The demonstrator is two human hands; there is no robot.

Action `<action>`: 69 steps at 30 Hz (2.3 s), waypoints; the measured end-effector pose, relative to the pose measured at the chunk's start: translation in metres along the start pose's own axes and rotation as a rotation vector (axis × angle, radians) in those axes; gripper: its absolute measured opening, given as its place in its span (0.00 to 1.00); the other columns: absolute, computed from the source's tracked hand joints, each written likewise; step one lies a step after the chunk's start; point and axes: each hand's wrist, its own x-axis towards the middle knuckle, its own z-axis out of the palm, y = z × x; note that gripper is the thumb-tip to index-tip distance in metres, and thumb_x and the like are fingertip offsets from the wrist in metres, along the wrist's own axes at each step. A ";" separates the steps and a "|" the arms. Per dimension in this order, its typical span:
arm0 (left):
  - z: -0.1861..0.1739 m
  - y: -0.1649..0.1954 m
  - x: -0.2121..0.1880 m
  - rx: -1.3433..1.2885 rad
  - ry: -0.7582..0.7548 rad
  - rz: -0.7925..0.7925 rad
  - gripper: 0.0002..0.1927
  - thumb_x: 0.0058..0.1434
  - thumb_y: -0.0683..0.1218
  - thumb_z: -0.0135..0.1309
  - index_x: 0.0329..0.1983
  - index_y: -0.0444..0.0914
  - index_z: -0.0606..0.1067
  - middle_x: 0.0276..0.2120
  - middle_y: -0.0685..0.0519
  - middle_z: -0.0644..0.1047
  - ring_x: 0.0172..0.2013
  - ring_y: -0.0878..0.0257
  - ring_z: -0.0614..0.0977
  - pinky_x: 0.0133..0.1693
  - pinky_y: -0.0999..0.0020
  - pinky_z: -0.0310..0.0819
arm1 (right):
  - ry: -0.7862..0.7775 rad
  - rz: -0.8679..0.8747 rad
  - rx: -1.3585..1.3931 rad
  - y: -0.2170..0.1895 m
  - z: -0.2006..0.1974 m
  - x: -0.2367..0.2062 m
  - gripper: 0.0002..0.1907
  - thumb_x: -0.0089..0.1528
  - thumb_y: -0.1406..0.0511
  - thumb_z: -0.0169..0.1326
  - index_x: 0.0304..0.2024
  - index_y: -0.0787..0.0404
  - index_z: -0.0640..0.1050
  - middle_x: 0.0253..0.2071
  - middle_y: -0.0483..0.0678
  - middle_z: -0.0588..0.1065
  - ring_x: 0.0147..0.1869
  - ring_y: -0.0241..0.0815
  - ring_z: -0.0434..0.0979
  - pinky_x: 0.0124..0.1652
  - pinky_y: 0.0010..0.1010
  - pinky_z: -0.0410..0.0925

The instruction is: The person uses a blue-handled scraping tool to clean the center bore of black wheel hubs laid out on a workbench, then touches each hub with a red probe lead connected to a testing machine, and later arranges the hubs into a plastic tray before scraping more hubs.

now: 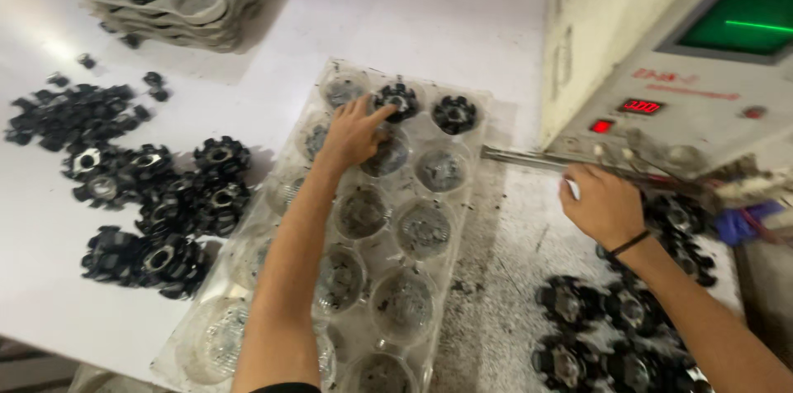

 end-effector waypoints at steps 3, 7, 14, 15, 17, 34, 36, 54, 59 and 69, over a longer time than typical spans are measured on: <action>-0.008 0.017 0.013 0.030 -0.097 0.003 0.32 0.60 0.48 0.59 0.70 0.53 0.68 0.65 0.33 0.66 0.64 0.36 0.67 0.61 0.41 0.61 | -0.072 0.096 -0.264 0.059 -0.001 -0.054 0.31 0.54 0.44 0.62 0.48 0.60 0.80 0.52 0.57 0.76 0.54 0.60 0.77 0.54 0.52 0.69; -0.009 0.108 0.033 0.344 -0.101 0.112 0.29 0.57 0.44 0.55 0.63 0.37 0.69 0.66 0.34 0.67 0.66 0.39 0.67 0.66 0.41 0.57 | 0.052 0.111 -0.245 0.080 0.013 -0.063 0.27 0.53 0.41 0.59 0.42 0.51 0.85 0.62 0.61 0.69 0.69 0.61 0.61 0.65 0.63 0.43; 0.048 0.310 -0.050 -0.157 -0.490 0.901 0.24 0.47 0.50 0.63 0.50 0.41 0.77 0.70 0.37 0.62 0.68 0.38 0.65 0.63 0.45 0.62 | 0.052 0.227 0.072 0.097 -0.001 -0.090 0.28 0.54 0.38 0.60 0.38 0.52 0.84 0.56 0.56 0.73 0.68 0.61 0.64 0.70 0.56 0.48; 0.051 0.317 -0.050 -0.177 -0.528 0.881 0.25 0.49 0.52 0.63 0.51 0.41 0.77 0.67 0.36 0.62 0.66 0.37 0.66 0.63 0.44 0.62 | 0.082 0.181 0.087 0.094 -0.002 -0.111 0.28 0.53 0.39 0.61 0.35 0.54 0.84 0.56 0.56 0.73 0.67 0.61 0.64 0.69 0.57 0.47; 0.050 0.319 -0.046 -0.212 -0.609 0.844 0.27 0.53 0.57 0.63 0.54 0.41 0.76 0.63 0.33 0.63 0.63 0.37 0.68 0.63 0.40 0.60 | 0.056 0.042 -0.090 0.087 0.001 -0.130 0.32 0.50 0.36 0.63 0.32 0.56 0.86 0.55 0.61 0.72 0.64 0.63 0.65 0.66 0.59 0.43; 0.012 0.287 -0.059 0.015 -0.363 1.091 0.13 0.50 0.56 0.66 0.32 0.43 0.83 0.62 0.43 0.70 0.55 0.49 0.77 0.50 0.52 0.81 | -0.167 0.124 0.060 0.071 -0.001 -0.204 0.39 0.44 0.44 0.68 0.46 0.66 0.82 0.67 0.65 0.65 0.64 0.63 0.71 0.60 0.51 0.66; -0.009 0.221 -0.029 -0.297 -0.187 0.735 0.20 0.50 0.56 0.68 0.41 0.40 0.84 0.58 0.38 0.73 0.53 0.46 0.79 0.48 0.53 0.80 | -0.234 0.172 0.082 0.074 -0.003 -0.186 0.41 0.43 0.44 0.68 0.49 0.65 0.82 0.66 0.65 0.66 0.61 0.64 0.74 0.55 0.47 0.72; -0.076 0.016 -0.022 0.107 -0.033 -0.517 0.36 0.53 0.70 0.58 0.43 0.33 0.78 0.53 0.36 0.68 0.53 0.42 0.70 0.52 0.49 0.68 | 0.101 -0.562 0.532 -0.150 0.041 0.090 0.36 0.46 0.42 0.70 0.42 0.62 0.84 0.56 0.59 0.73 0.63 0.58 0.71 0.64 0.55 0.57; -0.054 0.025 -0.057 0.163 0.208 -0.408 0.28 0.66 0.64 0.51 0.45 0.34 0.78 0.58 0.37 0.70 0.60 0.41 0.69 0.59 0.47 0.61 | -0.064 -0.576 0.400 -0.207 0.037 0.119 0.41 0.43 0.32 0.63 0.40 0.57 0.85 0.50 0.55 0.73 0.59 0.54 0.70 0.63 0.52 0.53; -0.038 0.020 -0.063 0.043 0.333 -0.387 0.20 0.71 0.57 0.45 0.51 0.40 0.79 0.61 0.45 0.73 0.62 0.45 0.70 0.63 0.47 0.59 | -0.166 -0.725 0.325 -0.247 0.031 0.031 0.32 0.59 0.37 0.51 0.49 0.51 0.82 0.66 0.65 0.63 0.74 0.62 0.57 0.66 0.65 0.46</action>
